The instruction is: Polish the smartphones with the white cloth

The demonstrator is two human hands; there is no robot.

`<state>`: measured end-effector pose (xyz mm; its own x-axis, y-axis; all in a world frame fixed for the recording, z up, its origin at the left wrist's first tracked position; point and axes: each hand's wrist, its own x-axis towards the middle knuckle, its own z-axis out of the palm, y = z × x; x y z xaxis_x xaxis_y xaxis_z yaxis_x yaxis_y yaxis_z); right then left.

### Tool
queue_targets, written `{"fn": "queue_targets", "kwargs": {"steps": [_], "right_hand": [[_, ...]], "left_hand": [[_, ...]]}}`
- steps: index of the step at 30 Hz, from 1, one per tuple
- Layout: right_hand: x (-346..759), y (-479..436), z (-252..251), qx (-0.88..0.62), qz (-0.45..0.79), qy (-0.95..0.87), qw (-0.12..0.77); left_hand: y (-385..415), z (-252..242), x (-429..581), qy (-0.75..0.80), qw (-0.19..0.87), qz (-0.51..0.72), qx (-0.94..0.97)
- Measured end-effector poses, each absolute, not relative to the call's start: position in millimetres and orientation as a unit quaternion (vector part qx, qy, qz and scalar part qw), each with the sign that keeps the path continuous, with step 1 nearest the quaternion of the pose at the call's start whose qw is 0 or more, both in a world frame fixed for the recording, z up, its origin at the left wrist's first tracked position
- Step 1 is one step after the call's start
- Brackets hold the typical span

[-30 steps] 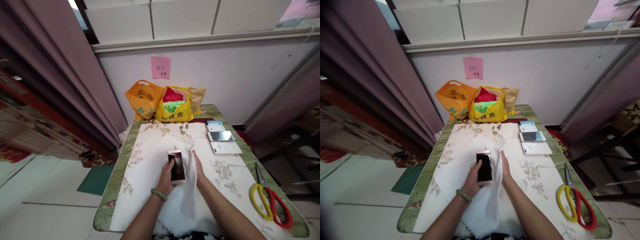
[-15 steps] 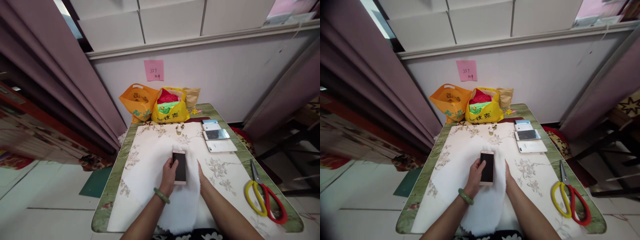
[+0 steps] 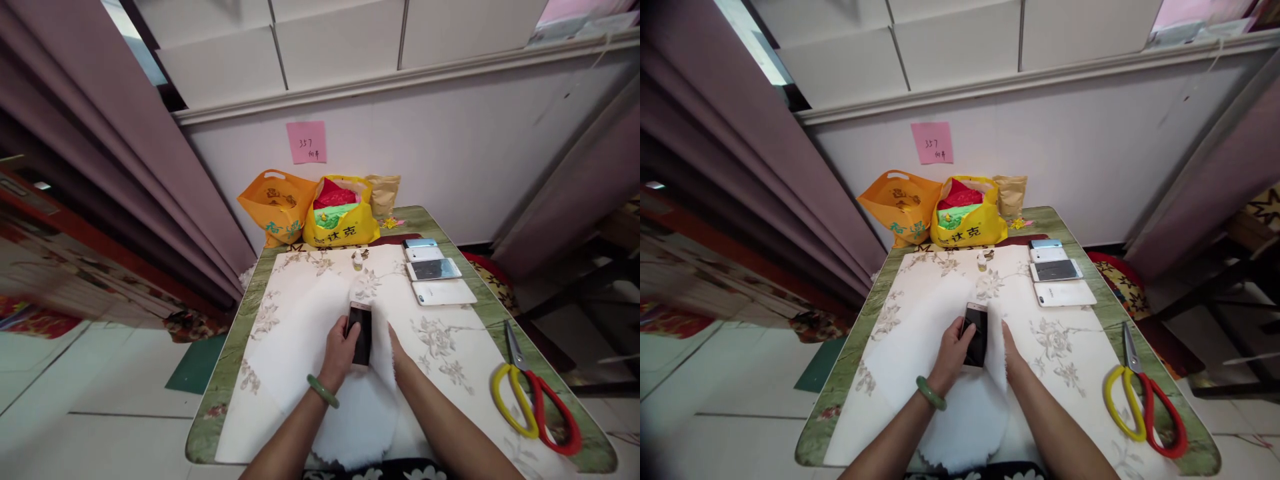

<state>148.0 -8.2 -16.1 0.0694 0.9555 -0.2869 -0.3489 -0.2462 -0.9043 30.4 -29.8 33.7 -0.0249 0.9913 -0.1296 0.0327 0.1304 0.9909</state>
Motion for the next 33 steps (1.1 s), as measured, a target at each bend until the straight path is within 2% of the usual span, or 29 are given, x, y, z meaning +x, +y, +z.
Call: {"fn": "queue_targets", "kwargs": {"steps": [4, 9, 13, 19, 27, 33], "right_hand": [[145, -10, -7, -0.446, 0.674, -0.25, 0.532], [141, -12, -5, -0.449, 0.661, -0.239, 0.552], [141, -13, -3, -0.484, 0.638, -0.273, 0.533], [137, -14, -1, -0.521, 0.556, -0.331, 0.558], [131, -20, -4, -0.46, 0.536, -0.435, 0.559], [134, -21, -5, -0.466, 0.573, -0.399, 0.544]], "left_hand": [[-27, 39, 28, 0.574, 0.447, 0.415, 0.547], [-18, 41, 25, 0.575, 0.423, 0.387, 0.584], [-13, 39, 26, 0.582, 0.401, 0.387, 0.592], [-2, 40, 32, 0.607, 0.355, 0.44, 0.559], [32, 43, 34, 0.64, 0.305, 0.514, 0.483], [21, 49, 28, 0.613, 0.318, 0.483, 0.538]]}}
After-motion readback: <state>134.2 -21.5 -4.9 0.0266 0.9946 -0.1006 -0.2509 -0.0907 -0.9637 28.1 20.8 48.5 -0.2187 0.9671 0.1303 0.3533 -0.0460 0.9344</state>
